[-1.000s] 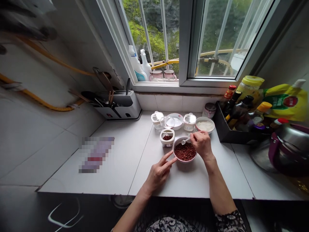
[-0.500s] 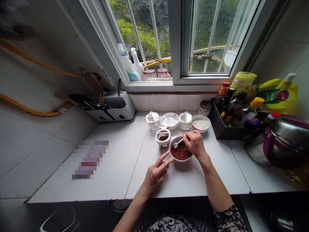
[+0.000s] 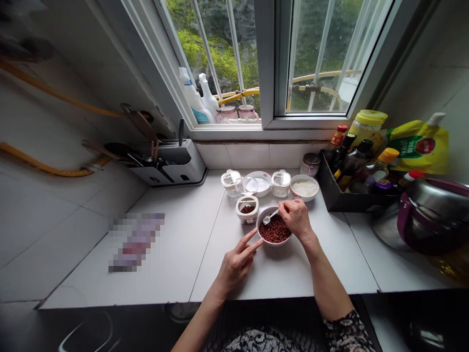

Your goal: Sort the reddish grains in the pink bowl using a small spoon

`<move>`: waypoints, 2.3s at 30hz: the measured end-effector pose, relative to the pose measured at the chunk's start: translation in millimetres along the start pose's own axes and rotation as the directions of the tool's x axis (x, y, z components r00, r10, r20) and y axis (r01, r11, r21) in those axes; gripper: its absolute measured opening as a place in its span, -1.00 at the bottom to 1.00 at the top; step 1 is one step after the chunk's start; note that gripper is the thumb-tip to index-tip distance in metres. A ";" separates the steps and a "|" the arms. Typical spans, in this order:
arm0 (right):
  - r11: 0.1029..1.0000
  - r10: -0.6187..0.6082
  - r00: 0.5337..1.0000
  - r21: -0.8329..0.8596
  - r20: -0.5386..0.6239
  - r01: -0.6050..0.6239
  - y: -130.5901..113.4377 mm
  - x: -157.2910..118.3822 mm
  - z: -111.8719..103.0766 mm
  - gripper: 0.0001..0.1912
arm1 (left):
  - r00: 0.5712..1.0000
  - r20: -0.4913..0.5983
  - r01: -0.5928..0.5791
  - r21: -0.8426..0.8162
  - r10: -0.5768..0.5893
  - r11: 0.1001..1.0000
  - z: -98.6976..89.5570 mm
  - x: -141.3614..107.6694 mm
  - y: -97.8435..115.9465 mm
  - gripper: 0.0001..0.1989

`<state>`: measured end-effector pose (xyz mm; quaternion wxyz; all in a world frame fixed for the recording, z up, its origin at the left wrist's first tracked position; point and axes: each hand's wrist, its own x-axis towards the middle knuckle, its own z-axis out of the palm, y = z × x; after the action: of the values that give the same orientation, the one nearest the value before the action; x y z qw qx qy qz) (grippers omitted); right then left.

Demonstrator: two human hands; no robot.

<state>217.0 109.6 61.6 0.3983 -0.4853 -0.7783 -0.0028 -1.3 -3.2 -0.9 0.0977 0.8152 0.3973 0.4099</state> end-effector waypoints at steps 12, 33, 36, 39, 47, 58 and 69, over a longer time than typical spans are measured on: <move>0.994 0.042 0.994 0.099 0.104 -0.052 -2.9 0.7 0.4 -0.53 | 1.000 0.004 -0.002 0.004 0.002 1.000 0.3 0.0 -0.1 -0.31; 0.974 0.046 0.960 0.201 0.277 -0.105 -4.7 1.5 -6.0 -0.51 | 1.000 -0.006 -0.007 -0.009 0.007 1.000 -0.1 0.8 0.2 -0.33; 0.971 0.063 0.960 0.206 0.272 -0.122 -3.8 2.7 -8.0 -0.51 | 1.000 0.006 0.000 -0.007 0.000 1.000 -0.1 0.0 -0.2 -0.33; 0.966 0.079 0.959 0.215 0.271 -0.140 -3.2 3.9 -10.7 -0.51 | 1.000 0.028 0.012 -0.011 -0.011 1.000 -0.4 -0.5 -0.4 -0.32; 0.977 0.094 0.970 0.166 0.226 -0.133 -1.6 3.3 -10.3 -0.52 | 1.000 0.002 0.001 -0.018 -0.001 1.000 0.1 -0.1 -0.5 -0.29; 0.976 0.114 0.970 0.161 0.213 -0.150 -0.6 3.1 -10.0 -0.53 | 1.000 0.000 -0.003 -0.010 0.003 1.000 0.1 -0.1 -0.1 -0.32; 0.983 0.094 0.981 0.138 0.169 -0.118 -2.3 3.8 -8.9 -0.51 | 1.000 0.015 0.000 0.017 0.000 1.000 0.3 -0.8 -1.1 -0.31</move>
<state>220.0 107.7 70.9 0.3680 -0.4942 -0.7791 0.1154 -2.0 -3.0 -2.1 0.0937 0.8191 0.4002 0.4001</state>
